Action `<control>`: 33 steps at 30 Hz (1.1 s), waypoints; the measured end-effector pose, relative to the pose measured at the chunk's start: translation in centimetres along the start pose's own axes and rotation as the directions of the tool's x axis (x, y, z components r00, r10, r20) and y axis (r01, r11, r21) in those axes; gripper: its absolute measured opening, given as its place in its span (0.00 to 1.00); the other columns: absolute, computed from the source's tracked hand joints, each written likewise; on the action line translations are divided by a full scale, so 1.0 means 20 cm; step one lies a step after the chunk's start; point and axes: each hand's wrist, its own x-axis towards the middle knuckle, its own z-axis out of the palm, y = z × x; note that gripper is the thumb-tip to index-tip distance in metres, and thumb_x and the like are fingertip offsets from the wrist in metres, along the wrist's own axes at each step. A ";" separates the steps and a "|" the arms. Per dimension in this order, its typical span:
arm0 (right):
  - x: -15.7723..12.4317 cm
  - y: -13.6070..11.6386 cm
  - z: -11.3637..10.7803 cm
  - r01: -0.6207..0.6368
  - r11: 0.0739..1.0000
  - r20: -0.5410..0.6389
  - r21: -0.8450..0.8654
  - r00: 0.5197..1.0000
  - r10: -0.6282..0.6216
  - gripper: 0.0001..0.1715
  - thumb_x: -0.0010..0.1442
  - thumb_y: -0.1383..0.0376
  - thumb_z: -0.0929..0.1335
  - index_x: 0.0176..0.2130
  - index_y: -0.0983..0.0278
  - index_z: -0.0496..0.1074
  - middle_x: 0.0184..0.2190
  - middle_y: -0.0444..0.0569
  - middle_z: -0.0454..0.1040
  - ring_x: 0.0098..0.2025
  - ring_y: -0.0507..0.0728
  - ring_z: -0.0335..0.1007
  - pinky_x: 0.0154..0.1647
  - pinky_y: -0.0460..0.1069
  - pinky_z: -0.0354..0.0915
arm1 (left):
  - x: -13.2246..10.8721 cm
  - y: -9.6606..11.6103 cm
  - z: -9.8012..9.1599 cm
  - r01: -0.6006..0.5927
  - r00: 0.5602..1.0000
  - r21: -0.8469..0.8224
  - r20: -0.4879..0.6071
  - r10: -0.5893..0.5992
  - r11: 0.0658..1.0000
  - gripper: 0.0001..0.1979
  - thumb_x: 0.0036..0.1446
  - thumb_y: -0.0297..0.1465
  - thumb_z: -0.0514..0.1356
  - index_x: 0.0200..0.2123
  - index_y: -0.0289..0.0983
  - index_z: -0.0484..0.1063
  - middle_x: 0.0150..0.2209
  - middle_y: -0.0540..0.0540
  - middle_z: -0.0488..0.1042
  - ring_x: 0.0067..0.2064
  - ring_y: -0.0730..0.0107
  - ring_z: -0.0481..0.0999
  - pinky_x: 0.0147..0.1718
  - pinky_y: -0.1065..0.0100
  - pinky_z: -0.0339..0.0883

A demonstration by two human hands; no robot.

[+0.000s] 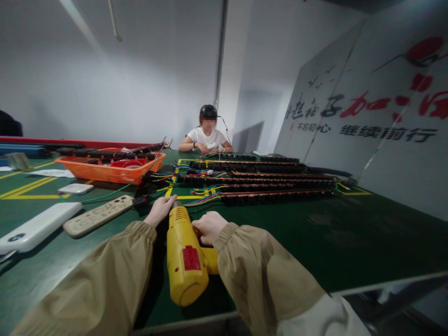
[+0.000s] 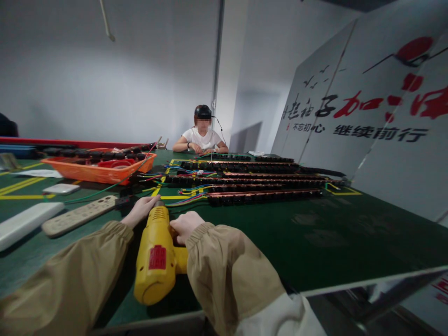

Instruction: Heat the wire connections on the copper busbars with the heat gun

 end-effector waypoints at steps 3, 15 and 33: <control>0.00 0.00 0.01 0.003 1.000 -0.004 -0.008 1.000 -0.003 0.17 0.61 0.57 0.64 0.44 0.67 0.67 0.39 0.48 0.70 0.39 0.53 0.68 0.42 0.54 0.66 | 0.01 -0.01 0.00 0.003 1.000 -0.006 0.009 -0.003 1.000 0.31 0.44 0.55 0.50 0.26 0.31 0.75 0.27 0.43 0.76 0.34 0.60 0.71 0.33 0.68 0.59; 0.01 0.00 0.01 0.039 0.996 -0.031 -0.077 0.999 -0.041 0.17 0.61 0.57 0.64 0.43 0.67 0.67 0.38 0.47 0.71 0.39 0.53 0.69 0.44 0.55 0.65 | 0.01 -0.01 0.00 0.020 1.000 -0.020 0.014 -0.020 1.000 0.32 0.44 0.54 0.50 0.28 0.31 0.77 0.28 0.43 0.76 0.34 0.60 0.72 0.33 0.69 0.60; 0.00 0.00 0.01 0.037 0.997 -0.038 -0.065 0.998 -0.039 0.16 0.61 0.57 0.64 0.43 0.67 0.67 0.37 0.47 0.71 0.39 0.53 0.69 0.44 0.54 0.65 | 0.00 0.00 0.01 -0.035 0.999 -0.006 0.007 0.035 0.999 0.29 0.46 0.52 0.51 0.27 0.31 0.76 0.27 0.45 0.75 0.34 0.61 0.71 0.33 0.69 0.60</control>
